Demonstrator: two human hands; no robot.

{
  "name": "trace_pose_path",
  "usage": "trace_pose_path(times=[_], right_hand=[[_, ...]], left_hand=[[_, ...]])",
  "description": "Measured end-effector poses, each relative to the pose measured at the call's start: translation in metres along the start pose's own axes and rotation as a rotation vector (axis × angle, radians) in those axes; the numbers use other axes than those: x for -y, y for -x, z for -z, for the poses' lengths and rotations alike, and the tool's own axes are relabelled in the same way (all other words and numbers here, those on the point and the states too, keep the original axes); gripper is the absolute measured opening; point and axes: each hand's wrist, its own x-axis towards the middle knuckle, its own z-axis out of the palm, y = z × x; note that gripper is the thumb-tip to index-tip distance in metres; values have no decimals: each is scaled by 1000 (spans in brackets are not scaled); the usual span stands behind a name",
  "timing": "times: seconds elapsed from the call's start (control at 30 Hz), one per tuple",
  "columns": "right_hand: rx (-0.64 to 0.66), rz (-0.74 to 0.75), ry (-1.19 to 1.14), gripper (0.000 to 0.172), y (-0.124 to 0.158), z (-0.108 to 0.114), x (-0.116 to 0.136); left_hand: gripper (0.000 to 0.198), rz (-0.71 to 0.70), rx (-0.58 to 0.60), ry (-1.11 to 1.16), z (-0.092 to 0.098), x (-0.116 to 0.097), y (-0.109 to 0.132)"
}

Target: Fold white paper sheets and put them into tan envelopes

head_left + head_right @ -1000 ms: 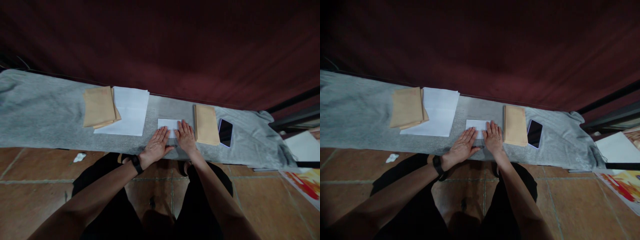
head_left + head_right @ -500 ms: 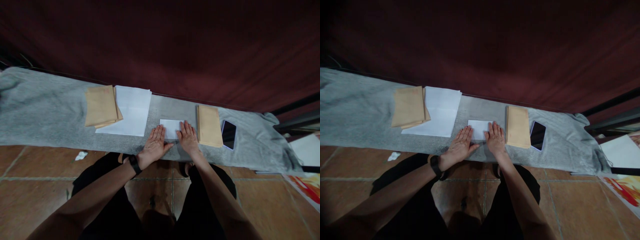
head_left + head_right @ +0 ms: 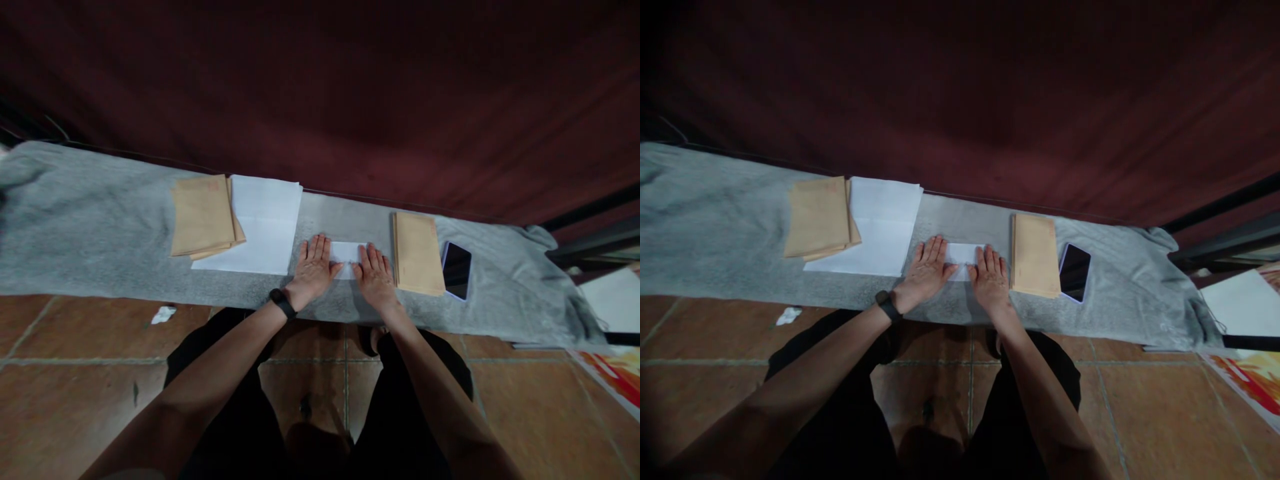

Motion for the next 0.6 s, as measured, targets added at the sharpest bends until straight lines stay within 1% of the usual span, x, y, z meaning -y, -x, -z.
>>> trace_pose_path(times=[0.13,0.33,0.43,0.6], right_hand=[[0,-1,-2,60,0,-1,-1],[15,-7,9,59,-1,3,1],[24,-12,14,58,-1,4,2],[10,-15,-5,58,0,3,2]], left_hand=[[73,-38,-26,-7,-3,-1,7],[74,-157,-75,-12,-6,0,32],[74,-220,-82,-6,-5,0,45],[80,-294,-86,-5,0,-4,63]])
